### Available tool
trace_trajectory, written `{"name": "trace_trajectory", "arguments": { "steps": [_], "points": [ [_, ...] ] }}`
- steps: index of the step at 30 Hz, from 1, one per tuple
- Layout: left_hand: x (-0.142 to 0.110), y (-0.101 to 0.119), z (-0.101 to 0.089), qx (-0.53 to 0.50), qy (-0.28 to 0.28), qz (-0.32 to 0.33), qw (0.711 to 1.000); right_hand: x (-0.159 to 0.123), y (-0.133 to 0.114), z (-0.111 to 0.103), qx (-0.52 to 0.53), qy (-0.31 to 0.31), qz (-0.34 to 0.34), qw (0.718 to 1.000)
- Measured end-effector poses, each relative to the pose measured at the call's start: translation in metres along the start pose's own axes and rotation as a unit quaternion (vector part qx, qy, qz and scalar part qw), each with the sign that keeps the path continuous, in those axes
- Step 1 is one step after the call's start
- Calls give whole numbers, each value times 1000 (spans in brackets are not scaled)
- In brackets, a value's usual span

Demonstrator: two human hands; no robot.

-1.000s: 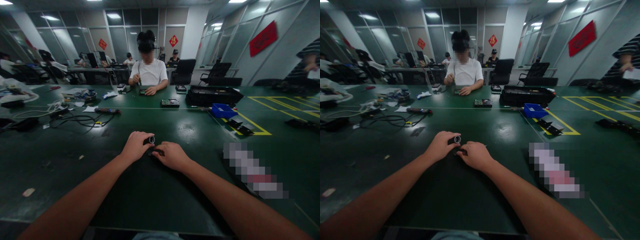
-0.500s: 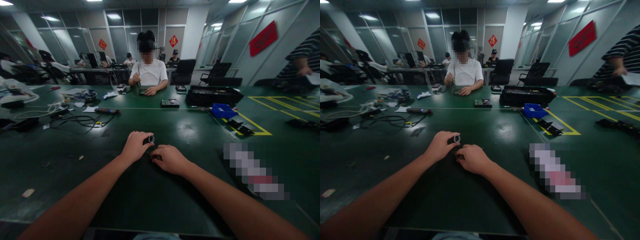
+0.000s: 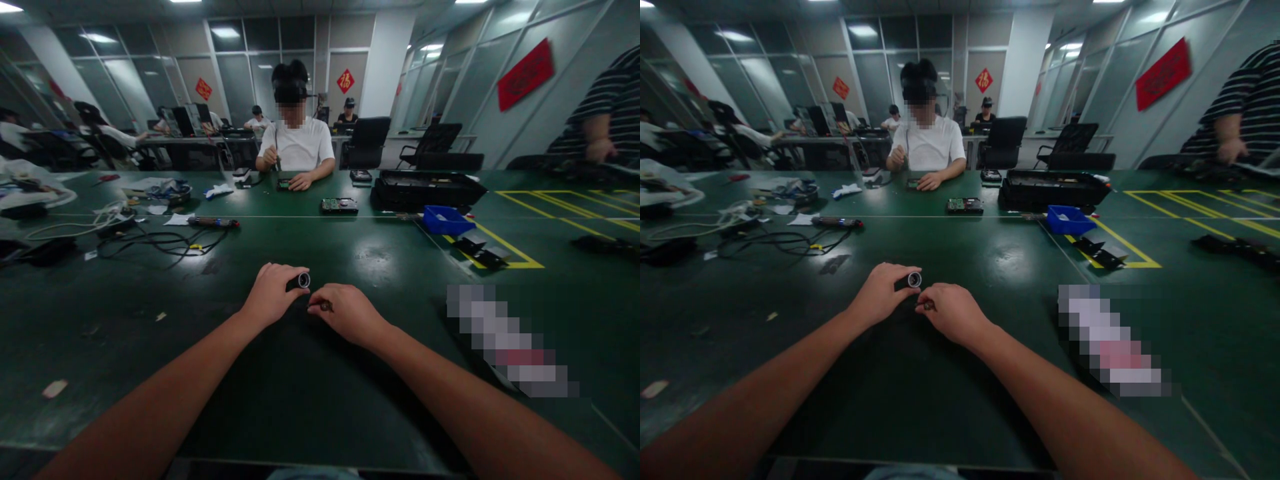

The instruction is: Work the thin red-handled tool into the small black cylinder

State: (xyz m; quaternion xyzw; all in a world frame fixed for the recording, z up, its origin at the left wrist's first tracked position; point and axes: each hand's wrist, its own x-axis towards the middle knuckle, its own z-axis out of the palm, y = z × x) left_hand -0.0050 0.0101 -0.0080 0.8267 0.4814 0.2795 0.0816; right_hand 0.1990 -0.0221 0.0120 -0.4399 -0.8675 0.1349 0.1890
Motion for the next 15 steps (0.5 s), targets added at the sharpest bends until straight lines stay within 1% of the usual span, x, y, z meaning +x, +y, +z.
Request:
{"name": "trace_trajectory", "arguments": {
  "steps": [3,6,11,13,15],
  "points": [
    [-1,3,-1,-22,-5,8,1000,-1,2,-3,30,87,4,996],
    [-1,8,0,-46,-15,22,999,-2,3,-4,56,134,10,989],
    [-3,17,-1,-66,-29,53,996,-3,5,-2,61,155,-15,986],
    [-3,19,-1,-68,-29,67,995,-3,5,-2,62,163,-3,985],
    [-3,18,-1,-69,-26,73,995,-3,4,-3,63,176,23,982]
  ]
}}
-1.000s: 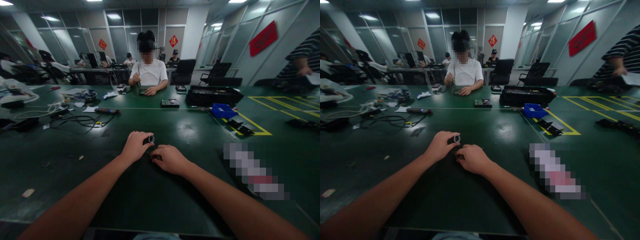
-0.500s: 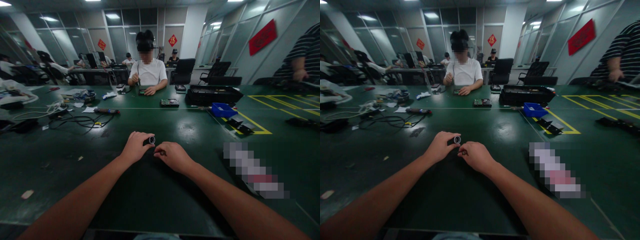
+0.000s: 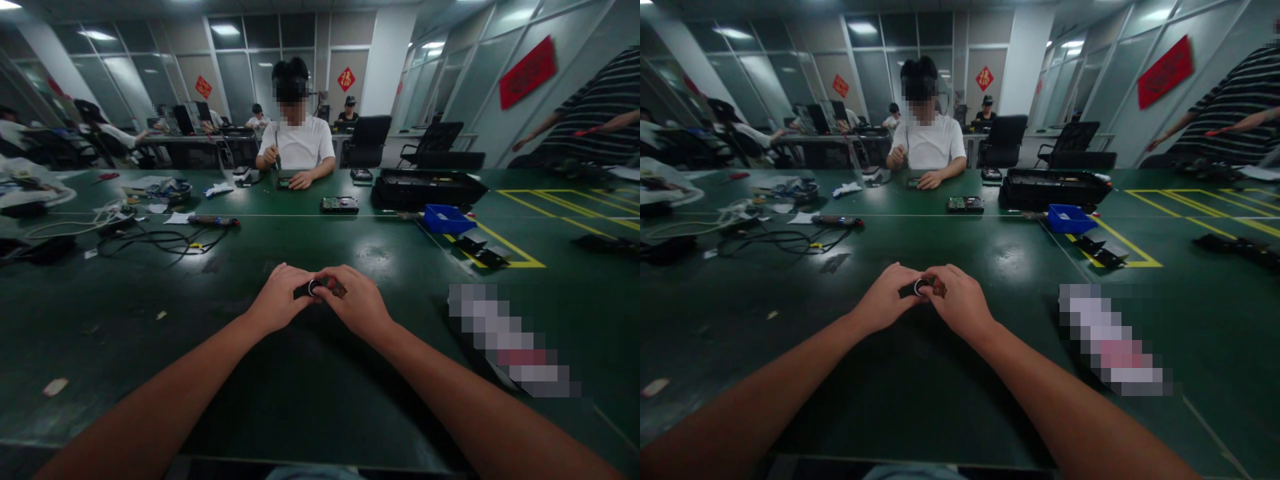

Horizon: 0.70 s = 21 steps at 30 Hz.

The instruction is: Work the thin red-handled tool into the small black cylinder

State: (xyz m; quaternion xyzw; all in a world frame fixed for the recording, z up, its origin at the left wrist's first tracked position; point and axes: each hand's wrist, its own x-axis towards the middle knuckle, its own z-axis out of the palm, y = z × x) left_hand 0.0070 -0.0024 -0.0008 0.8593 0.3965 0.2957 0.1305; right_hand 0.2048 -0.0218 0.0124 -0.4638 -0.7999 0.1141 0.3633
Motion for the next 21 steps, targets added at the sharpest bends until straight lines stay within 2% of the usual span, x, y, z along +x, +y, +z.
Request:
{"name": "trace_trajectory", "arguments": {
  "steps": [4,10,15,21],
  "points": [
    [-1,-2,1,6,4,7,1000,2,0,-1,-4,17,39,999],
    [-1,-1,1,8,-7,10,1000,0,-4,-4,6,29,52,998],
    [0,-3,0,-14,29,4,999,-5,-12,-13,71,45,18,996],
    [1,-8,0,-31,62,-49,996,-6,-14,-19,66,77,-2,995]
  ]
}}
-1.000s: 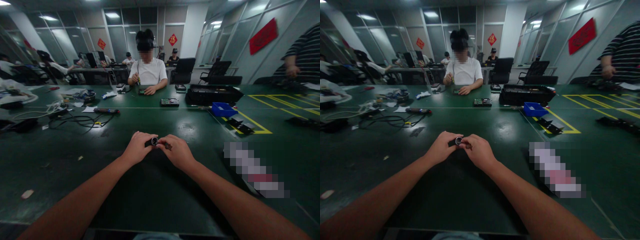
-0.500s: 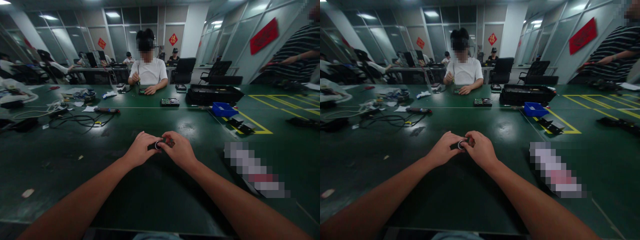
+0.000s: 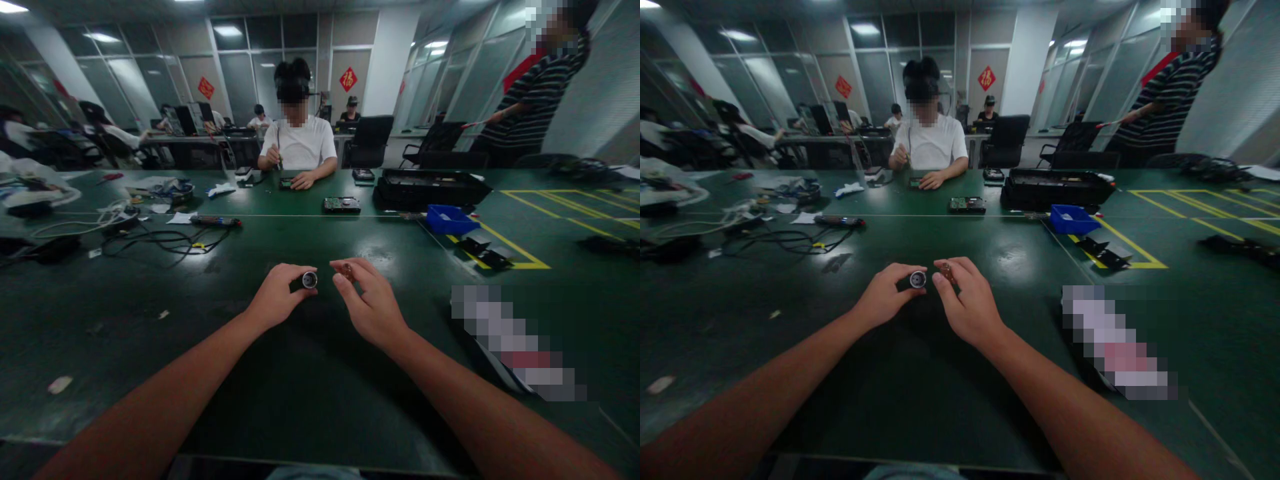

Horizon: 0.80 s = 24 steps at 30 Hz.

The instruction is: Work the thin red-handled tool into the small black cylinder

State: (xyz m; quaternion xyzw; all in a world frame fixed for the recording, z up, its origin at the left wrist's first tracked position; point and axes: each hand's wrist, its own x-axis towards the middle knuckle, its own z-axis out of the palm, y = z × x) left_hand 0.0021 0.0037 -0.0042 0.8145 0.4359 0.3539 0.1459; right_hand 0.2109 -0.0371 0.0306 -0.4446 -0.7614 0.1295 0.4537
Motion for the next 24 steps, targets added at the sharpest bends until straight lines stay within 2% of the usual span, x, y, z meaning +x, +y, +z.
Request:
{"name": "trace_trajectory", "arguments": {
  "steps": [4,11,24],
  "points": [
    [0,-5,1,-4,12,-28,1000,0,3,-2,-42,2,20,999],
    [0,-6,0,3,16,-40,999,-8,5,-2,42,103,14,994],
    [-1,-4,1,4,18,-3,1000,-8,6,3,29,54,-5,998]
  ]
}}
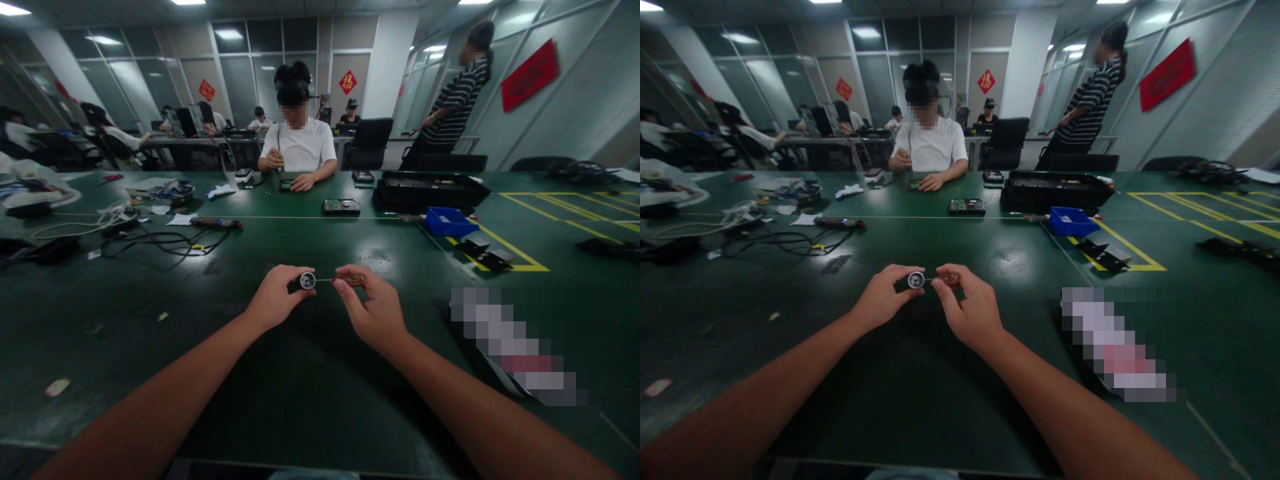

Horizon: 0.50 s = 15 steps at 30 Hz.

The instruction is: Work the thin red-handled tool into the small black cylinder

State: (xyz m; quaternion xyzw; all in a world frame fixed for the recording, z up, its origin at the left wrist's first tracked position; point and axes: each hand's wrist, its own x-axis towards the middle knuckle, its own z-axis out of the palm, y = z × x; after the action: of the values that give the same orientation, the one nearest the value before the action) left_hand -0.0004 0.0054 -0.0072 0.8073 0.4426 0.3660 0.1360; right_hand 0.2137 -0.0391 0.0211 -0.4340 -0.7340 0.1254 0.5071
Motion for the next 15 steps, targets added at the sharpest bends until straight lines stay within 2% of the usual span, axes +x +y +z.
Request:
{"name": "trace_trajectory", "arguments": {
  "steps": [15],
  "points": [
    [0,-1,1,7,-9,24,1000,1,-6,-2,-87,-9,5,996]
  ]
}}
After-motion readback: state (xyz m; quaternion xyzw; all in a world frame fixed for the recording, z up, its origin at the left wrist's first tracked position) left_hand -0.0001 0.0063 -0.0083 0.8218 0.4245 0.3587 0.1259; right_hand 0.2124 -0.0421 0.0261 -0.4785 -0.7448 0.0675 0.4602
